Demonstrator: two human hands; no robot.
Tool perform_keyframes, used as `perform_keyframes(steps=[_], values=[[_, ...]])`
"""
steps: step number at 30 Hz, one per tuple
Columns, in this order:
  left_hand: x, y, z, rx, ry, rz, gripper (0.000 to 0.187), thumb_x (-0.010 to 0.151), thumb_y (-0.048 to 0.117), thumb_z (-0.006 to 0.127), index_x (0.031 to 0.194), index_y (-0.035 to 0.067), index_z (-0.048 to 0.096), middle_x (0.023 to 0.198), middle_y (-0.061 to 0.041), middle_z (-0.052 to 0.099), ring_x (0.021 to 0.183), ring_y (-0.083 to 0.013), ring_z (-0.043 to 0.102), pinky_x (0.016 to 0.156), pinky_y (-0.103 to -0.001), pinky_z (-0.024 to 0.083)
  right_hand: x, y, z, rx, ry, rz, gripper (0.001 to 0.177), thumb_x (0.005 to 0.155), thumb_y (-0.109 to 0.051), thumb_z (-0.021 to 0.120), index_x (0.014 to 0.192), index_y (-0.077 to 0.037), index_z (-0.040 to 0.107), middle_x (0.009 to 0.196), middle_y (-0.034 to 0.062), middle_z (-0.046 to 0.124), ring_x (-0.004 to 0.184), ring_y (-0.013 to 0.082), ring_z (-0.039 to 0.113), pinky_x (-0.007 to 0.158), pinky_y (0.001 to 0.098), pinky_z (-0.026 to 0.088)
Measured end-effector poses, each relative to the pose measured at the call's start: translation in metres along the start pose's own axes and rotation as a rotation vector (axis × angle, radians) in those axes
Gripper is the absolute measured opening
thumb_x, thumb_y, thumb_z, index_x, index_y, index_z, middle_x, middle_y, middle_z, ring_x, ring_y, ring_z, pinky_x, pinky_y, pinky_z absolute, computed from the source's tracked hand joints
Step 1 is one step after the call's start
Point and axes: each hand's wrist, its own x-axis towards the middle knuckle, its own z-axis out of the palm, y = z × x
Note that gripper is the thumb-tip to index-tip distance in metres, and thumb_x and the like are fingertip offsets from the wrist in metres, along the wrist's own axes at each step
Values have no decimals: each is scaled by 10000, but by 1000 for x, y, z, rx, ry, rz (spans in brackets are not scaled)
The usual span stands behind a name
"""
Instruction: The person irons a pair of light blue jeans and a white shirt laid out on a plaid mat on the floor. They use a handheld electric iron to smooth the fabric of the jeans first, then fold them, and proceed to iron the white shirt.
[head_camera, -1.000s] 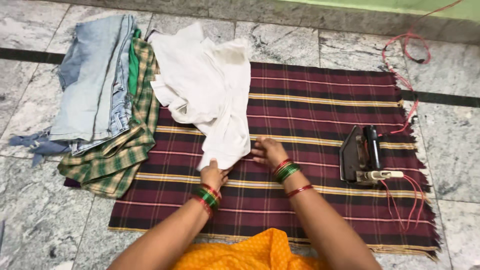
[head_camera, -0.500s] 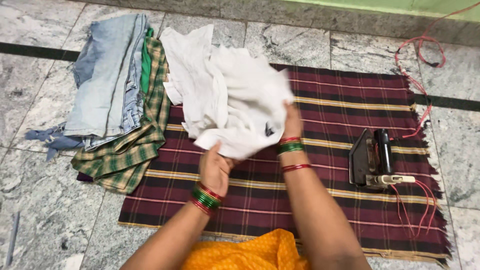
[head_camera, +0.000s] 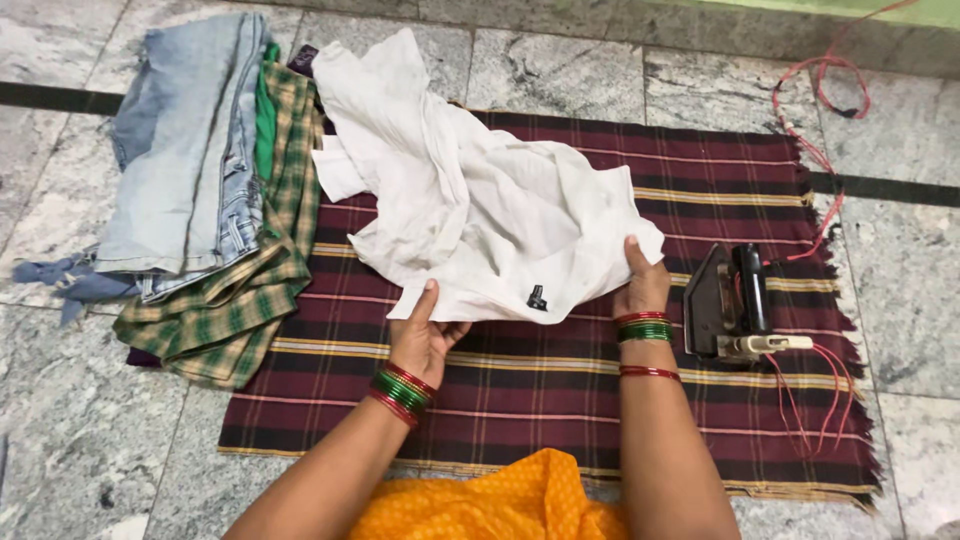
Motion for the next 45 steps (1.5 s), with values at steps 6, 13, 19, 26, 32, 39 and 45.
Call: perform_keyframes(steps=[6,13,19,26,32,39,45], values=[[37,-55,-53,492,168,-333,410,916,286,672,1288,125,612,1136,-74,713,958,-249,705,683,-398,634,-19,45,-80,-1071,417,-486,503,965,-193,695,1380,69,584,1279,307,617,1092,399,665,936,425,537],[81,-101,-103,727,201,-389,417,927,312,585,1297,123,631,1139,-78,717,967,-259,689,615,-406,608,-29,14,-33,-1298,232,-289,1003,742,-457,983,1395,93,456,1261,356,579,1170,486,576,954,524,472],[83,-102,-100,735,267,-418,425,964,359,566,1313,119,602,1178,-84,694,1033,-282,674,698,-458,602,-38,14,-27,-1407,265,-82,526,949,-413,727,1431,-214,660,1287,134,733,1149,346,686,960,462,537],[87,-106,-97,800,229,-449,443,964,364,552,1328,118,612,1219,-100,709,1072,-296,672,749,-459,593,-71,19,-29,-1375,118,-617,510,990,-465,705,1412,-184,652,1434,99,637,1209,321,613,1017,459,513],[90,-113,-98,884,204,-384,499,946,370,573,1341,66,586,1239,-153,715,1074,-323,701,772,-468,602,-47,-10,26,-1765,-98,-176,1023,577,-519,928,1436,-149,512,1399,146,598,1203,386,573,975,577,396],[73,-99,-103,1030,39,-447,517,910,352,610,1336,60,612,1207,-127,717,983,-288,706,706,-456,614,-53,-25,6,-1833,-171,134,888,747,-595,817,1397,-45,569,1193,271,713,1109,400,698,933,483,551],[45,-13,-111,925,-438,-813,501,963,340,573,1424,156,505,1197,-228,740,761,-253,717,542,-368,539,-67,-50,-49,-1831,-861,550,759,880,-676,668,1377,-105,616,1345,159,653,1196,271,647,994,407,497]])
